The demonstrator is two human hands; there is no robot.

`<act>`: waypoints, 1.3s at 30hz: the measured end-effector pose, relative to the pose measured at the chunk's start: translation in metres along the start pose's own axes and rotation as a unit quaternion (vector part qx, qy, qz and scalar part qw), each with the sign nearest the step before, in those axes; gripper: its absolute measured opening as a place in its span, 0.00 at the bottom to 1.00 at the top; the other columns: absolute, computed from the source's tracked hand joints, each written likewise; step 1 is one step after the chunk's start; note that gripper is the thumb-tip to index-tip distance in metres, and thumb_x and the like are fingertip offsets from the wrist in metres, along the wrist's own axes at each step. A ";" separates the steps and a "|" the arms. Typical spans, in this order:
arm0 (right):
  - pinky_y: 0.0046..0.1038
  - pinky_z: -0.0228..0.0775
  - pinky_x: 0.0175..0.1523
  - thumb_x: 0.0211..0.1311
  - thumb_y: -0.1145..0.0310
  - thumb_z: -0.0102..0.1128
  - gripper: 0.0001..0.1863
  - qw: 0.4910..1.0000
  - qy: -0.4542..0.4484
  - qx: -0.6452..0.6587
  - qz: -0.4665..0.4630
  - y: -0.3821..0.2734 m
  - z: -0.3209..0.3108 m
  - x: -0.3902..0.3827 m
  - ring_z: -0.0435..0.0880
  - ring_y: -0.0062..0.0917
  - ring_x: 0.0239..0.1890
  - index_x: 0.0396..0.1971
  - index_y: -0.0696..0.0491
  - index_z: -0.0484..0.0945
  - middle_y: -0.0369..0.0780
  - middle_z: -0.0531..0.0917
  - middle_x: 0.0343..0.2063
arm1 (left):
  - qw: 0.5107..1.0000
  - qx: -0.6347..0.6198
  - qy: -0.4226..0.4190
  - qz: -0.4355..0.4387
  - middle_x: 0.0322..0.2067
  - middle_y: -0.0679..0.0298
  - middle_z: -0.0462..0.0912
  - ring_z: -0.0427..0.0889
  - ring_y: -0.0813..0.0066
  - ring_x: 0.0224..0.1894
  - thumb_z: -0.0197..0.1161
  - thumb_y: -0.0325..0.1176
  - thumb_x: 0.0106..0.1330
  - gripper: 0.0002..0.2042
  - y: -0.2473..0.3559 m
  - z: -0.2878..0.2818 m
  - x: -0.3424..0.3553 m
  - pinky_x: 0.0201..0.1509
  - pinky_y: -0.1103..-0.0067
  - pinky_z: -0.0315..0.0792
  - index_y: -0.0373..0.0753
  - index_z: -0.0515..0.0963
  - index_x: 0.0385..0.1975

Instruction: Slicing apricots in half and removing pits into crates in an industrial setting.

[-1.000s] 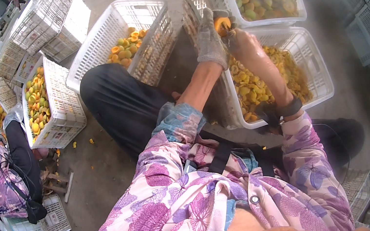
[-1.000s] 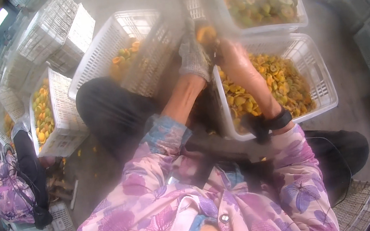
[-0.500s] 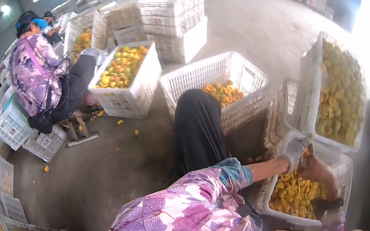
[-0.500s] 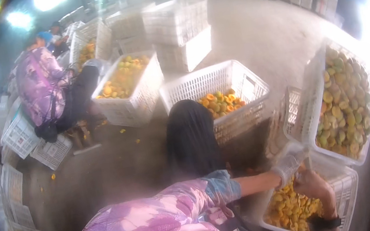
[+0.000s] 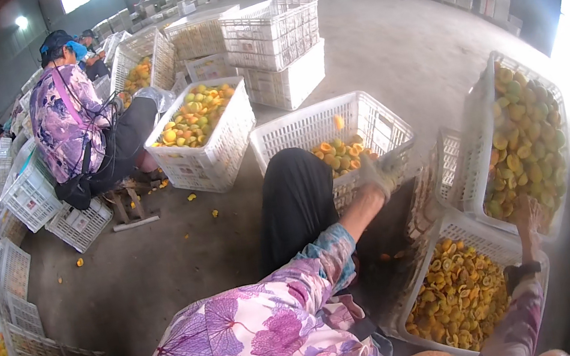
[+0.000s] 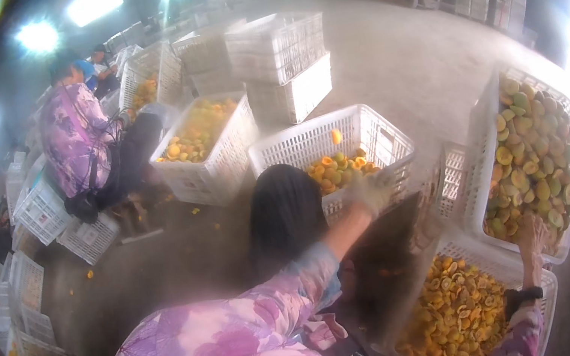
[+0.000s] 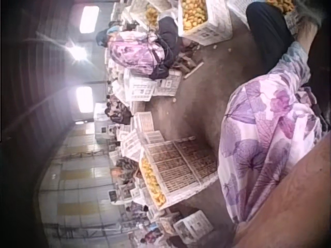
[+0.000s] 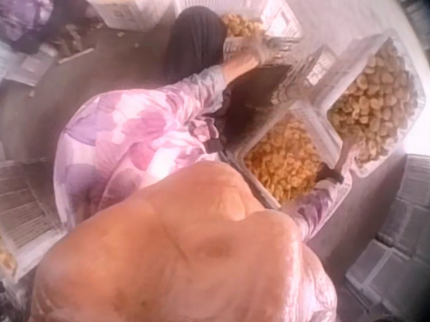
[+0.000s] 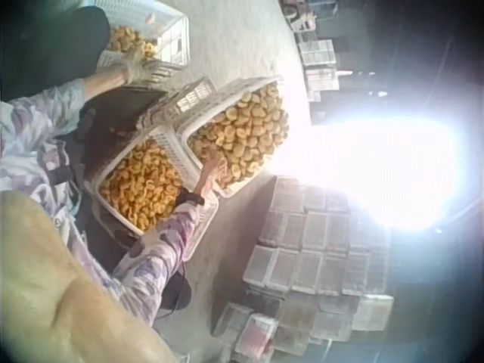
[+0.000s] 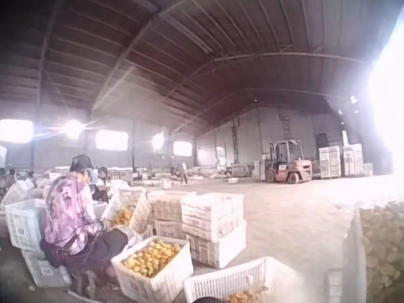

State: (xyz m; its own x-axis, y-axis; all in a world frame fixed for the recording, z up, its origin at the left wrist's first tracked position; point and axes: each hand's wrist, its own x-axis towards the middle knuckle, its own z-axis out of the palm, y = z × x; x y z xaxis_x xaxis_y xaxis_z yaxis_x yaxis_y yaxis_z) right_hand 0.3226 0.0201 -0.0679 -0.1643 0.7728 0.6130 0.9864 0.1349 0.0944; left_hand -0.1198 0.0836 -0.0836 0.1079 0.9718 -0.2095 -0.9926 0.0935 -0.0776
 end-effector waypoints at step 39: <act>0.31 0.71 0.35 0.47 0.80 0.60 0.26 0.909 0.107 0.372 0.153 -0.238 -0.041 0.020 0.77 0.37 0.30 0.51 0.58 0.69 0.44 0.78 0.29 | 0.961 0.166 -0.111 -0.193 0.38 0.61 0.78 0.78 0.70 0.39 0.44 0.50 0.68 0.18 -0.093 0.021 -0.064 0.40 0.72 0.76 0.42 0.73 0.41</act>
State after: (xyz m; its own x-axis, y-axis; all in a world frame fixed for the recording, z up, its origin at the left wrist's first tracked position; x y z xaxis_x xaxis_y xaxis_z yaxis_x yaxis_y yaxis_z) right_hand 0.0854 -0.0224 -0.0456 0.2012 0.7169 0.6675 0.6925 0.3779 -0.6146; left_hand -0.0359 0.0176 -0.0422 0.4937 0.8695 -0.0112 -0.8479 0.4842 0.2159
